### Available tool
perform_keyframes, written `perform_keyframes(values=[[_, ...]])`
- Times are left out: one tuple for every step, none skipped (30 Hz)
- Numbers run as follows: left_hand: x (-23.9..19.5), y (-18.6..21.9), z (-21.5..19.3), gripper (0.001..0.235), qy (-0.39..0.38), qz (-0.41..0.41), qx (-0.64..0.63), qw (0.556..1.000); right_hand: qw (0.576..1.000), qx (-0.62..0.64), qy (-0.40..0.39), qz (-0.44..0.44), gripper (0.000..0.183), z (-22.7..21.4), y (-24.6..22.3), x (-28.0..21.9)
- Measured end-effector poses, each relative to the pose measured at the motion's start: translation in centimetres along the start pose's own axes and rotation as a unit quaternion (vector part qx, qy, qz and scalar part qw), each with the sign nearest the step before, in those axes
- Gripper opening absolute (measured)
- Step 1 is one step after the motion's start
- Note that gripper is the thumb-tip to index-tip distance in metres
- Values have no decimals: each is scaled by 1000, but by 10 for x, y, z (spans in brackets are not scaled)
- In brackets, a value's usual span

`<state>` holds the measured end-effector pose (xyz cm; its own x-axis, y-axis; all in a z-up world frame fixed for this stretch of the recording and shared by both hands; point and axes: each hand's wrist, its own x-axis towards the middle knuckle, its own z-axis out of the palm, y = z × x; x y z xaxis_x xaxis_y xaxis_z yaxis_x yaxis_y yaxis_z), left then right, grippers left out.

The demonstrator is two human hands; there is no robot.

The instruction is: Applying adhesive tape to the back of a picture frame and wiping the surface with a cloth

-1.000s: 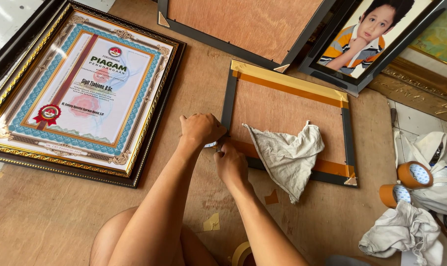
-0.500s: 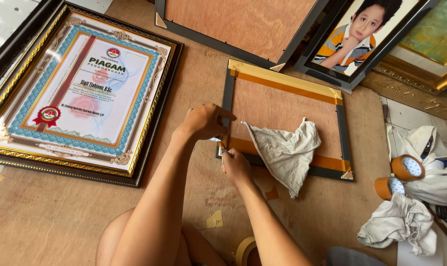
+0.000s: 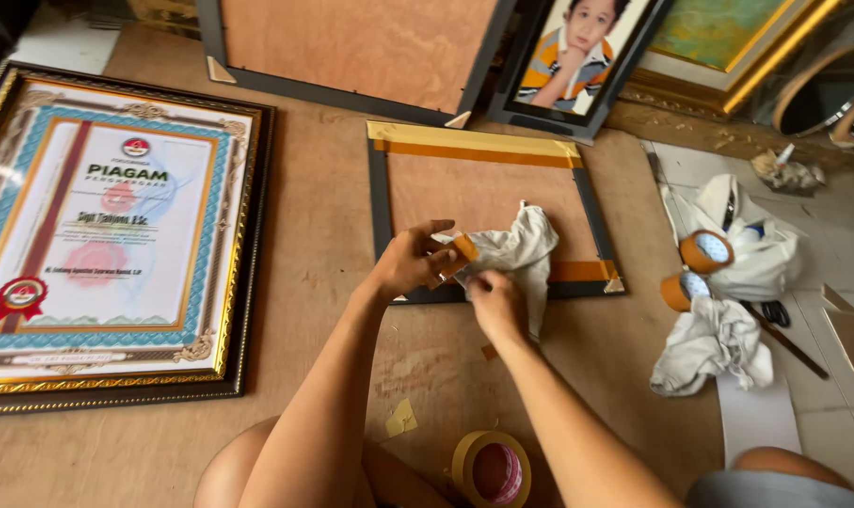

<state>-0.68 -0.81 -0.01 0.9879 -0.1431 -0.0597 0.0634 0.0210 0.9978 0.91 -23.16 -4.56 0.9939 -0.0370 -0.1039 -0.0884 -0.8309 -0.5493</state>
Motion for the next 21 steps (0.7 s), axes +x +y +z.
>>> perform_keyframes(values=[[3, -5, 5, 61, -8, 0, 1, 1000, 1000, 1, 5, 7, 33, -10, 12, 6], [5, -10, 9, 64, -11, 7, -28, 1000, 995, -69, 76, -20, 32, -18, 23, 11], [6, -15, 13, 68, -14, 13, -57, 998, 978, -139, 145, -46, 32, -26, 34, 17], [5, -15, 16, 68, -19, 11, -55, 998, 979, -138, 146, -41, 32, -20, 54, 34], [4, -14, 20, 69, -7, 16, -56, 998, 985, -116, 117, -57, 27, -14, 74, 51], [4, -12, 24, 70, 4, 22, -57, 998, 989, -94, 89, -72, 22, -10, 94, 68], [1, -16, 29, 70, -1, 20, -55, 998, 989, -93, 91, -66, 22, -11, 94, 58], [1, -18, 33, 70, 4, 19, -67, 998, 985, -102, 93, -102, 21, -14, 92, 51], [-1, -20, 37, 71, 9, 19, -80, 997, 979, -111, 96, -138, 20, -17, 89, 45], [-1, -25, 41, 71, 7, 20, -78, 997, 980, -110, 98, -136, 20, -20, 81, 37], [-2, -31, 45, 64, 10, 6, -95, 995, 989, -67, 97, -95, 20, -23, 73, 29], [-6, -39, 50, 59, 15, -10, -113, 993, 994, -23, 93, -52, 22, -24, 66, 17], [-8, -40, 54, 59, 13, -12, -112, 994, 994, -22, 93, -50, 22, -25, 67, 22], [-12, -40, 57, 54, 13, -4, -74, 997, 995, 15, 92, -22, 23, -25, 68, 25], [-18, -40, 59, 49, 12, 4, -36, 999, 994, 53, 91, 6, 24, -26, 68, 28], [-28, -32, 61, 49, 14, 7, -33, 999, 994, 56, 92, 3, 24, -26, 69, 38], [-41, -23, 64, 35, 24, 22, 30, 999, 992, 77, 99, 14, 27, -27, 71, 46], [-59, -15, 68, 23, 38, 31, 90, 995, 990, 96, 100, 26, 31, -26, 73, 50], [-80, -8, 75, 23, 43, 28, 91, 995, 991, 96, 95, 23, 31, -36, 61, 36], [-96, -1, 82, 24, 23, 58, 284, 957, 988, 109, 111, 21, 31, -47, 48, 28], [-112, 6, 90, 26, 2, 82, 466, 881, 984, 123, 127, 20, 32, -58, 35, 19]])
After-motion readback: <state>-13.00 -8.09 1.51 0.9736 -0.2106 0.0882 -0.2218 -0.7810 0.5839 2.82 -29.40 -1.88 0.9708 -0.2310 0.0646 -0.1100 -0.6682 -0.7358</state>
